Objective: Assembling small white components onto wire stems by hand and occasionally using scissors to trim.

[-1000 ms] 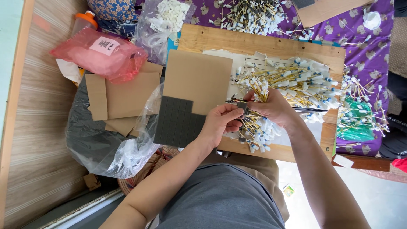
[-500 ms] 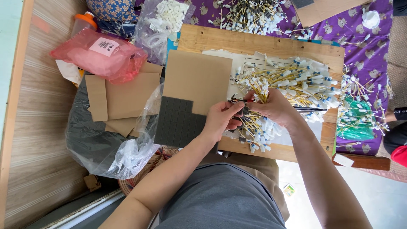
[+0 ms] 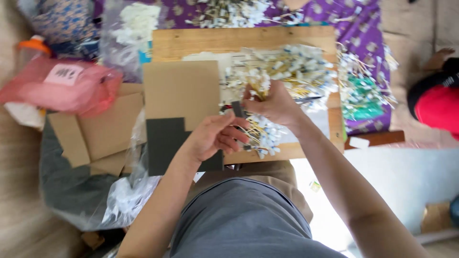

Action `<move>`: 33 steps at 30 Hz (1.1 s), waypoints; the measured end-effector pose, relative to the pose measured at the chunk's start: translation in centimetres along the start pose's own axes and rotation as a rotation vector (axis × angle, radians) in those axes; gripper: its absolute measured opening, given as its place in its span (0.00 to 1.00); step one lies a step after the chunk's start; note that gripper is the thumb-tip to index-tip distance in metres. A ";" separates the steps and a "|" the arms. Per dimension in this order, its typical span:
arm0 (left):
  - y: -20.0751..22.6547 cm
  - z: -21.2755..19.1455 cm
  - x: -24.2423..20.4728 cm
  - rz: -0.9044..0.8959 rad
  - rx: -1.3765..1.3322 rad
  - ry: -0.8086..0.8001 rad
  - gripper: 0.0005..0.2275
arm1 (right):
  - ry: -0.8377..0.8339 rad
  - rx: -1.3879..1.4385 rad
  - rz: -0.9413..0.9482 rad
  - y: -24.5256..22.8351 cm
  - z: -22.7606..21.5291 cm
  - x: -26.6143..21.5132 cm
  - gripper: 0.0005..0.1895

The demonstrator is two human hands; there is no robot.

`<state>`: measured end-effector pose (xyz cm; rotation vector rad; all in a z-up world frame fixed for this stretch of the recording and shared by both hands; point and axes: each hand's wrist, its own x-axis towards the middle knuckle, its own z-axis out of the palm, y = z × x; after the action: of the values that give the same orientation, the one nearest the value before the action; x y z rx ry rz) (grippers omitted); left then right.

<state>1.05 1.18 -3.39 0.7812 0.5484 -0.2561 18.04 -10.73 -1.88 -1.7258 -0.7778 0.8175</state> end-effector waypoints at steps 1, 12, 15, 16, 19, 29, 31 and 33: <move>0.3 -0.1 0.1 0.032 -0.030 -0.003 0.21 | -0.031 0.033 0.007 -1.1 0.0 -0.3 0.05; -0.2 -3.3 1.3 0.098 -0.219 -0.079 0.24 | -0.065 0.093 0.052 -2.6 0.3 -1.5 0.05; 0.2 -1.7 0.4 0.132 -0.186 0.004 0.17 | -0.081 0.115 0.047 -1.7 0.5 -1.8 0.04; 0.1 -1.1 0.3 0.148 -0.169 0.022 0.15 | -0.067 0.074 0.053 -1.4 0.4 -2.0 0.04; 0.3 0.0 -0.5 0.211 -0.124 0.104 0.15 | -0.069 0.066 0.026 -1.2 1.1 -1.4 0.06; 0.5 1.1 -0.6 0.314 -0.019 0.223 0.27 | -0.070 0.443 -0.093 -1.2 1.0 -1.8 0.07; -0.1 0.5 -0.2 0.292 -0.023 0.209 0.24 | -0.078 0.421 -0.115 -1.9 1.2 -2.1 0.06; -0.1 0.2 -0.2 0.268 -0.026 0.187 0.21 | -0.080 0.395 -0.139 -3.0 1.3 -2.4 0.06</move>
<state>0.88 0.98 -3.21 0.8490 0.6144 0.0725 15.25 -11.24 1.06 -1.2822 -0.7241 0.8821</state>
